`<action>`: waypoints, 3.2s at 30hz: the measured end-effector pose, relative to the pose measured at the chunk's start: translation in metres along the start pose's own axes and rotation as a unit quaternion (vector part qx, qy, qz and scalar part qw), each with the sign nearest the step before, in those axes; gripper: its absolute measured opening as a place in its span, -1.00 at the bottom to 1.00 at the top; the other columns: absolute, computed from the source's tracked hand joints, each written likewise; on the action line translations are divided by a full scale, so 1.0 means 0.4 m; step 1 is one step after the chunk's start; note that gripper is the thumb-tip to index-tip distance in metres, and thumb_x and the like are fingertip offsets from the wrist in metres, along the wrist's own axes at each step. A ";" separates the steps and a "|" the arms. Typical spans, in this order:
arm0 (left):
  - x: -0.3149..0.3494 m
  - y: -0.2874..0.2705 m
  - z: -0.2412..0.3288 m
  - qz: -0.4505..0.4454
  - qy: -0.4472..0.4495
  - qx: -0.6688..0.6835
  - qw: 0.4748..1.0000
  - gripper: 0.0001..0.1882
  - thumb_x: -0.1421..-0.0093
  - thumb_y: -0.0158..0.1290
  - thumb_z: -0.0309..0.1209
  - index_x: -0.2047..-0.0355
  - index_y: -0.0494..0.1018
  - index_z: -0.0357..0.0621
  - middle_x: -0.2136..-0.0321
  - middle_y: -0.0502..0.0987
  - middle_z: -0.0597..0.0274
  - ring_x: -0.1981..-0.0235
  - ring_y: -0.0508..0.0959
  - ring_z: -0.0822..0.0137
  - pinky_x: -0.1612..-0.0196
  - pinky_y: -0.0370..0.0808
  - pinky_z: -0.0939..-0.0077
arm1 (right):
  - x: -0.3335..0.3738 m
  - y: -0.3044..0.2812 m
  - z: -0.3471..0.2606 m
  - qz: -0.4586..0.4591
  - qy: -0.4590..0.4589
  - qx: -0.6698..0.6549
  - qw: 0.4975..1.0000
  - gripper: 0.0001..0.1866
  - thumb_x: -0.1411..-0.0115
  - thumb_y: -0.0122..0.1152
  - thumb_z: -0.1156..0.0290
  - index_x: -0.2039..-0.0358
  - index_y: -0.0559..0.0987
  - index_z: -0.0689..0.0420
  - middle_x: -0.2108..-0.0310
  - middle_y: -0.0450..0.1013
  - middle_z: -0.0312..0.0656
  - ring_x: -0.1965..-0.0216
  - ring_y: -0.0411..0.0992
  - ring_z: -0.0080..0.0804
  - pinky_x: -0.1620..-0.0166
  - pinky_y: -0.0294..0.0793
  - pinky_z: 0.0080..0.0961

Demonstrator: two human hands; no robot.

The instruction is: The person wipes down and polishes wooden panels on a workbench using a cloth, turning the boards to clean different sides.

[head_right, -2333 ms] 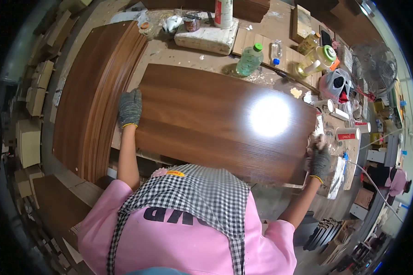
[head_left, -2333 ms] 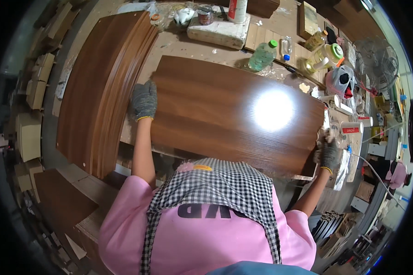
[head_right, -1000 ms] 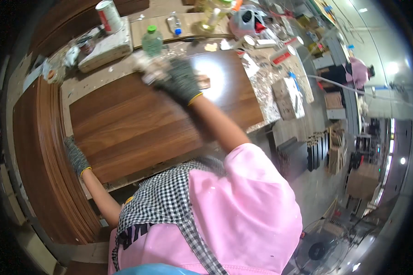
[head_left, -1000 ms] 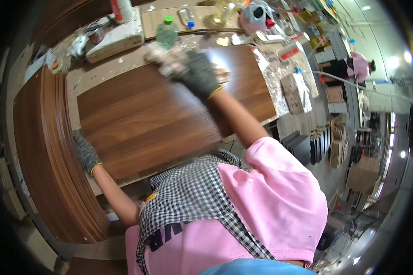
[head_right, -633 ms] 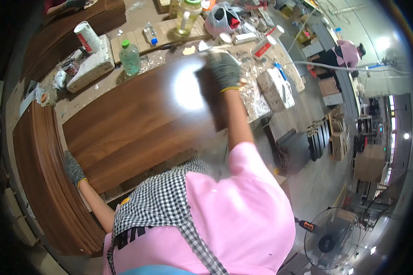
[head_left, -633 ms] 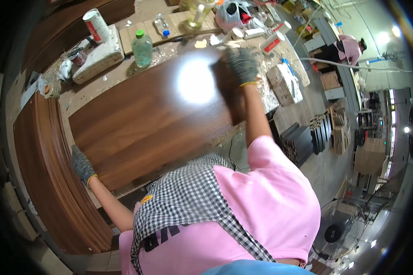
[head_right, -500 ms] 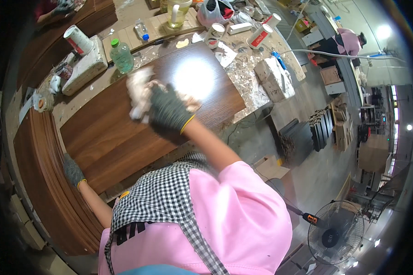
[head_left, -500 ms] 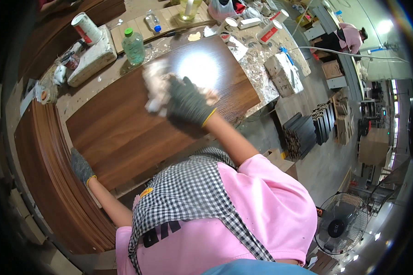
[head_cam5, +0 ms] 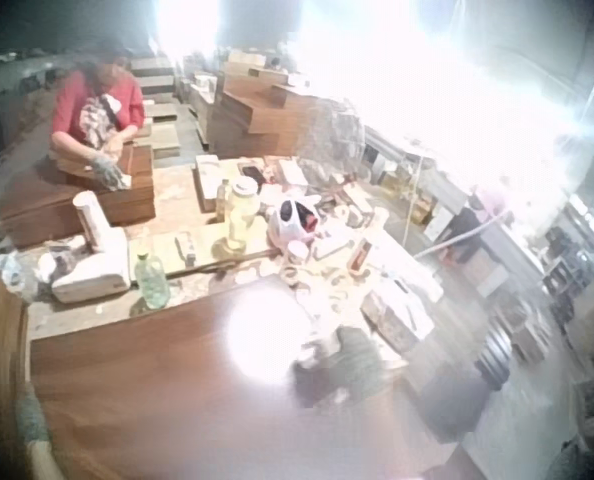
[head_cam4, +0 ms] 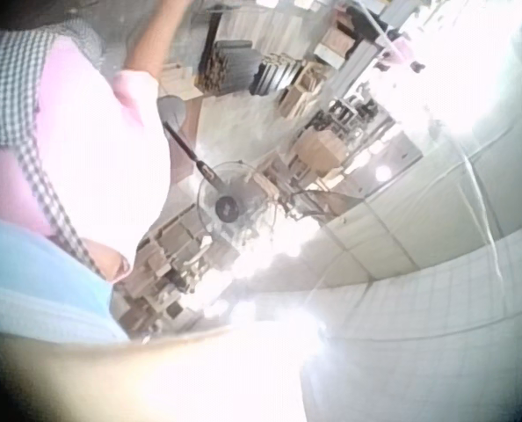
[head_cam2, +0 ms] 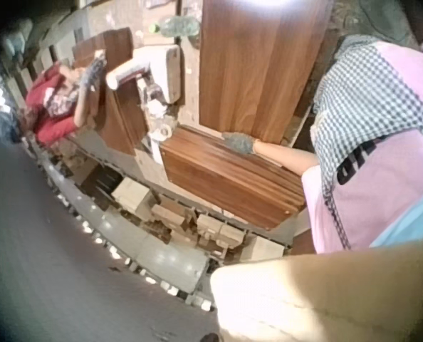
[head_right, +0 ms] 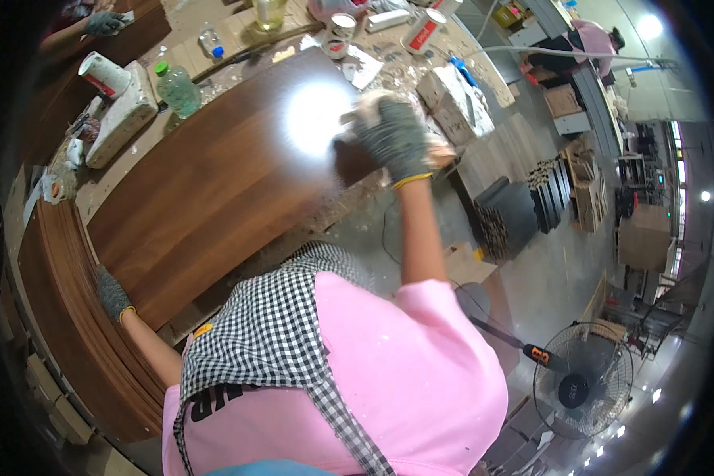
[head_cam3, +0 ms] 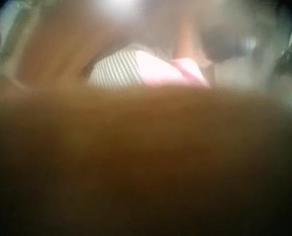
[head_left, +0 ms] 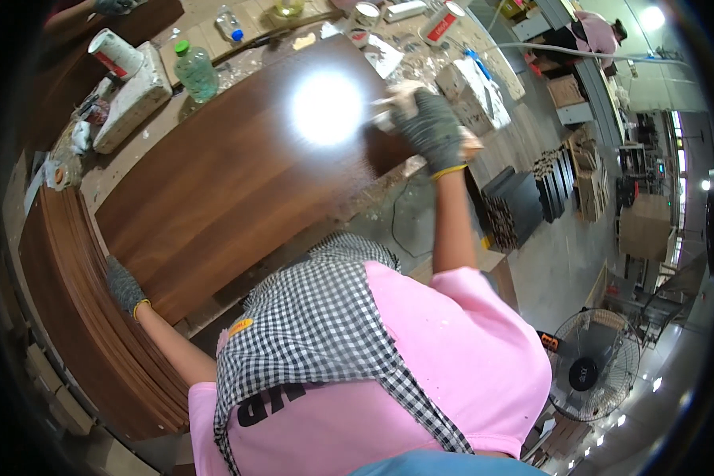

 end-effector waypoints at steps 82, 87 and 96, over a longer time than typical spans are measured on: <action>0.013 -0.035 0.139 0.081 0.049 -0.007 0.995 -0.19 -0.44 -0.46 0.21 -0.12 0.51 -0.23 -0.08 0.54 -0.16 -0.13 0.50 -0.17 -0.21 0.41 0.08 | -0.260 0.435 -0.554 0.030 -0.260 -0.034 0.965 -0.56 -0.25 0.14 0.30 -0.16 0.50 -0.07 -0.10 0.46 -0.11 -0.15 0.38 -0.04 -0.22 0.29 -0.04; 0.006 -0.020 0.141 0.056 -0.009 0.008 0.998 -0.13 -0.42 -0.49 0.25 -0.13 0.50 -0.25 -0.10 0.53 -0.17 -0.15 0.49 -0.17 -0.24 0.38 0.10 | -0.484 0.387 -0.077 0.007 -0.052 0.078 0.996 -0.53 -0.31 0.06 0.16 -0.21 0.52 -0.14 -0.06 0.52 0.01 -0.06 0.50 0.02 -0.11 0.45 -0.05; 0.000 -0.015 0.110 0.063 0.005 -0.020 0.998 -0.15 -0.40 -0.44 0.28 -0.18 0.48 -0.18 -0.15 0.51 -0.08 -0.18 0.48 -0.13 -0.24 0.38 0.11 | -0.490 0.211 -0.627 0.103 -0.218 -0.252 0.937 -0.61 -0.30 0.17 0.16 -0.09 0.57 -0.02 0.17 0.55 0.05 0.13 0.56 -0.01 0.08 0.52 -0.08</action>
Point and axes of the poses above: each hand's wrist, its own x-axis away from the middle knuckle, its own y-axis out of the palm, z = x × y, the point moved 8 cm from there along -x, towards the middle knuckle
